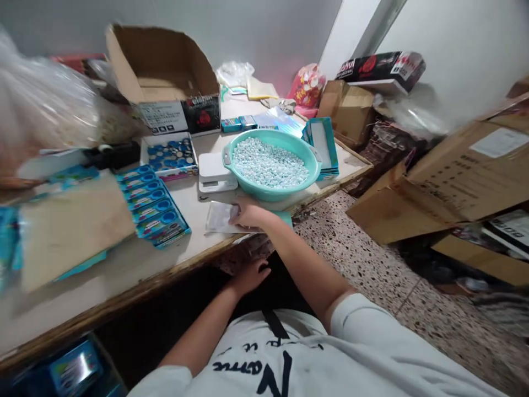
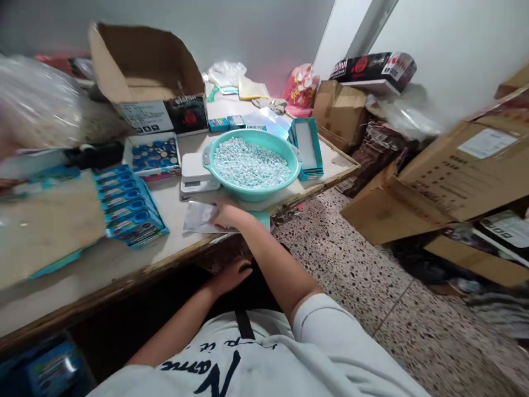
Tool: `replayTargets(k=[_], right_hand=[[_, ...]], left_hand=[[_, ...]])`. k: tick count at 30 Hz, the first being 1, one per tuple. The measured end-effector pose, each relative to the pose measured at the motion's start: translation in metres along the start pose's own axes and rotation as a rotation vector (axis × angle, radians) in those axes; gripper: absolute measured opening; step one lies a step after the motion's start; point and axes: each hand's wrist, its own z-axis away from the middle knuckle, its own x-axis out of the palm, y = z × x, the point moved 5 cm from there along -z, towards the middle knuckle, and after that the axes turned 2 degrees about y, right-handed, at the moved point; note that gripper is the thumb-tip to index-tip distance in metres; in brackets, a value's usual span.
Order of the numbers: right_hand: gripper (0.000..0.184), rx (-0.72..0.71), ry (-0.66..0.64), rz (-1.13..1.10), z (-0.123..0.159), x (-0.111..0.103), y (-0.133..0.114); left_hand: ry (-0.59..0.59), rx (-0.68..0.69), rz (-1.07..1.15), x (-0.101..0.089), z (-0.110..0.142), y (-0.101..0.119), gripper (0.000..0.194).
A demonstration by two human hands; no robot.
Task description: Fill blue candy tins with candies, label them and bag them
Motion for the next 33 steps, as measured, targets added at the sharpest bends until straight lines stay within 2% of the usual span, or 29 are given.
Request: replayTargets(k=[3, 4, 6, 8, 10, 11, 12, 13, 15, 17, 19, 21, 23, 25, 26, 27, 29, 30, 31, 33], right_hand=[[0.023, -0.067, 0.174, -0.025, 0.027, -0.018, -0.011], [0.019, -0.1, 0.235, -0.041, 0.04, -0.025, -0.015], [0.017, -0.204, 0.312, -0.103, 0.069, -0.037, -0.026], [0.019, -0.335, 0.342, -0.212, 0.099, -0.046, -0.042], [0.021, -0.403, 0.393, -0.365, 0.122, -0.053, -0.059], [0.021, -0.395, 0.439, -0.464, 0.13, -0.055, -0.067], [0.022, -0.365, 0.491, -0.579, 0.136, -0.056, -0.073], [0.023, -0.323, 0.541, -0.709, 0.138, -0.054, -0.079], [0.027, -0.24, 0.591, -1.0, 0.138, -0.043, -0.089], [0.028, -0.176, 0.559, -1.271, 0.131, -0.025, -0.095], [0.033, -0.098, 0.458, -1.439, 0.121, -0.005, -0.098], [0.044, -0.017, 0.398, -1.451, 0.113, 0.006, -0.093], [0.061, -0.001, 0.504, -1.297, 0.109, -0.003, -0.081], [0.073, -0.097, 0.708, -0.968, 0.11, -0.029, -0.073], [0.07, -0.19, 0.768, -0.748, 0.111, -0.043, -0.074], [0.059, -0.298, 0.774, -0.514, 0.11, -0.054, -0.078], [0.034, -0.523, 0.621, -0.126, 0.105, -0.06, -0.087], [0.027, -0.605, 0.539, -0.013, 0.102, -0.057, -0.088], [0.024, -0.657, 0.476, 0.049, 0.1, -0.053, -0.087], [0.024, -0.666, 0.447, 0.086, 0.097, -0.045, -0.08]], left_hand=[[0.075, 0.138, -0.035, -0.011, 0.062, 0.033, 0.021], [0.154, 0.231, -0.033, -0.018, 0.084, 0.047, 0.022], [0.42, 0.387, -0.078, -0.041, 0.126, 0.077, 0.022], [0.741, 0.444, -0.146, -0.073, 0.158, 0.102, 0.023], [1.042, 0.359, -0.168, -0.111, 0.172, 0.117, 0.024], [1.194, 0.316, -0.087, -0.131, 0.176, 0.122, 0.032], [1.267, 0.27, 0.06, -0.15, 0.175, 0.123, 0.049], [1.214, 0.186, 0.171, -0.165, 0.167, 0.124, 0.055], [0.967, 0.053, 0.302, -0.185, 0.148, 0.127, 0.057], [0.76, -0.024, 0.325, -0.196, 0.138, 0.132, 0.052], [0.683, -0.036, 0.263, -0.208, 0.138, 0.137, 0.045], [0.632, -0.032, 0.078, -0.221, 0.141, 0.143, 0.038], [0.53, -0.041, -0.176, -0.234, 0.143, 0.146, 0.034], [0.414, -0.056, -0.371, -0.246, 0.143, 0.145, 0.035], [0.356, -0.06, -0.425, -0.251, 0.143, 0.143, 0.037], [0.304, -0.062, -0.456, -0.256, 0.142, 0.14, 0.037], [0.24, -0.072, -0.488, -0.263, 0.138, 0.132, 0.039], [0.227, -0.083, -0.505, -0.266, 0.135, 0.129, 0.041], [0.232, -0.097, -0.532, -0.268, 0.132, 0.127, 0.042], [0.268, -0.139, -0.643, -0.27, 0.123, 0.124, 0.045]])
